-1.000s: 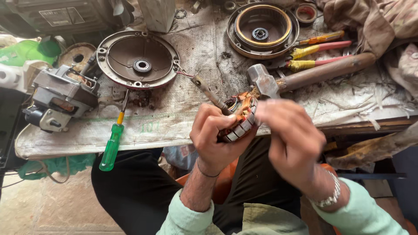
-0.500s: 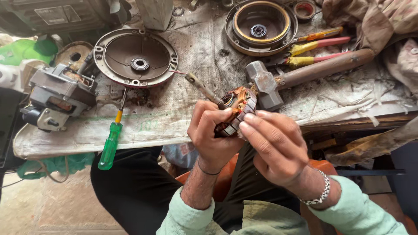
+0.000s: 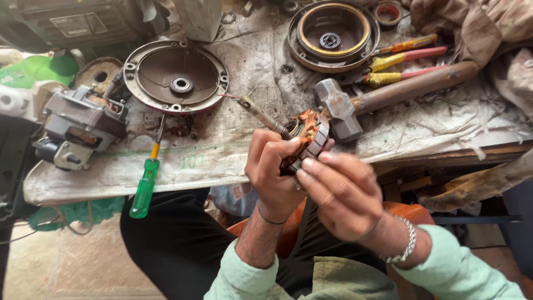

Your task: The person sands the surface of a motor armature using a small abrasive block. They rotate the armature in their left hand and rub the block along the copper windings and metal segments with their right hand.

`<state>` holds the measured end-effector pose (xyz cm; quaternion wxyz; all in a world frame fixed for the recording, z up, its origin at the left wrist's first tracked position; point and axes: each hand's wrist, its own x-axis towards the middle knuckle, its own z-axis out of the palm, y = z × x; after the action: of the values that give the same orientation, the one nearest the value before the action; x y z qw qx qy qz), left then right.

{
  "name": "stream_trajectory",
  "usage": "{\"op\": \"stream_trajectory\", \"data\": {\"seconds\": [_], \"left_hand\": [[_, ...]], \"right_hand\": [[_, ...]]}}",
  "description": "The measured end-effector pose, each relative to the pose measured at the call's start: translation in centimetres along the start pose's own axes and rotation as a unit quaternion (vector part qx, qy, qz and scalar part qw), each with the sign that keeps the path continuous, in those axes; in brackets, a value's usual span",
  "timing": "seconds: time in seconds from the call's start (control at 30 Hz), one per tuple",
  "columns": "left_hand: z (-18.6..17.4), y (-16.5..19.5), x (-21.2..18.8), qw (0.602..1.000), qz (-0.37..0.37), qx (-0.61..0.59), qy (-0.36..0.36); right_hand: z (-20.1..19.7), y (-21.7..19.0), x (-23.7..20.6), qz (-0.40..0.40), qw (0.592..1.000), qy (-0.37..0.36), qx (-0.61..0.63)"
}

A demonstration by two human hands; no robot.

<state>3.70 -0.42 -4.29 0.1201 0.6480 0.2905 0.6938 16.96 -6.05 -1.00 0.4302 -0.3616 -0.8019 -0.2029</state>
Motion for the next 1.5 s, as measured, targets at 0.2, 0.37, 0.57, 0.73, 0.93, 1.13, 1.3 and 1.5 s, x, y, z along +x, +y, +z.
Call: {"op": "stream_trajectory", "data": {"seconds": [0.2,0.37,0.57,0.73,0.93,1.13,1.3,1.5], "left_hand": [[-0.1,0.3,0.4,1.0,-0.011,0.0,-0.013],[-0.2,0.3,0.4,1.0,-0.002,0.001,-0.014],[-0.1,0.1,0.3,1.0,0.003,0.0,-0.007],[-0.4,0.1,0.2,1.0,-0.005,0.006,-0.016],[-0.4,0.0,0.8,1.0,0.006,0.002,-0.023],[-0.7,1.3,1.8,0.998,-0.017,0.029,-0.058],[-1.5,3.4,2.6,0.982,-0.048,0.135,-0.122],[-1.0,4.5,2.6,0.967,-0.048,0.195,-0.156]], "right_hand": [[0.0,1.3,-0.1,0.035,0.999,-0.002,-0.001],[0.3,1.6,-0.5,0.082,0.996,0.039,0.024],[-0.2,1.1,0.7,0.095,0.995,0.023,0.032],[-0.4,0.8,1.5,0.072,0.996,0.017,0.044],[-0.1,1.5,0.7,0.123,0.99,0.05,0.053],[0.1,1.9,0.4,0.207,0.976,0.029,0.065],[0.4,1.8,0.1,0.217,0.973,0.024,0.074],[0.3,1.5,-0.2,0.218,0.974,0.025,0.064]]}}
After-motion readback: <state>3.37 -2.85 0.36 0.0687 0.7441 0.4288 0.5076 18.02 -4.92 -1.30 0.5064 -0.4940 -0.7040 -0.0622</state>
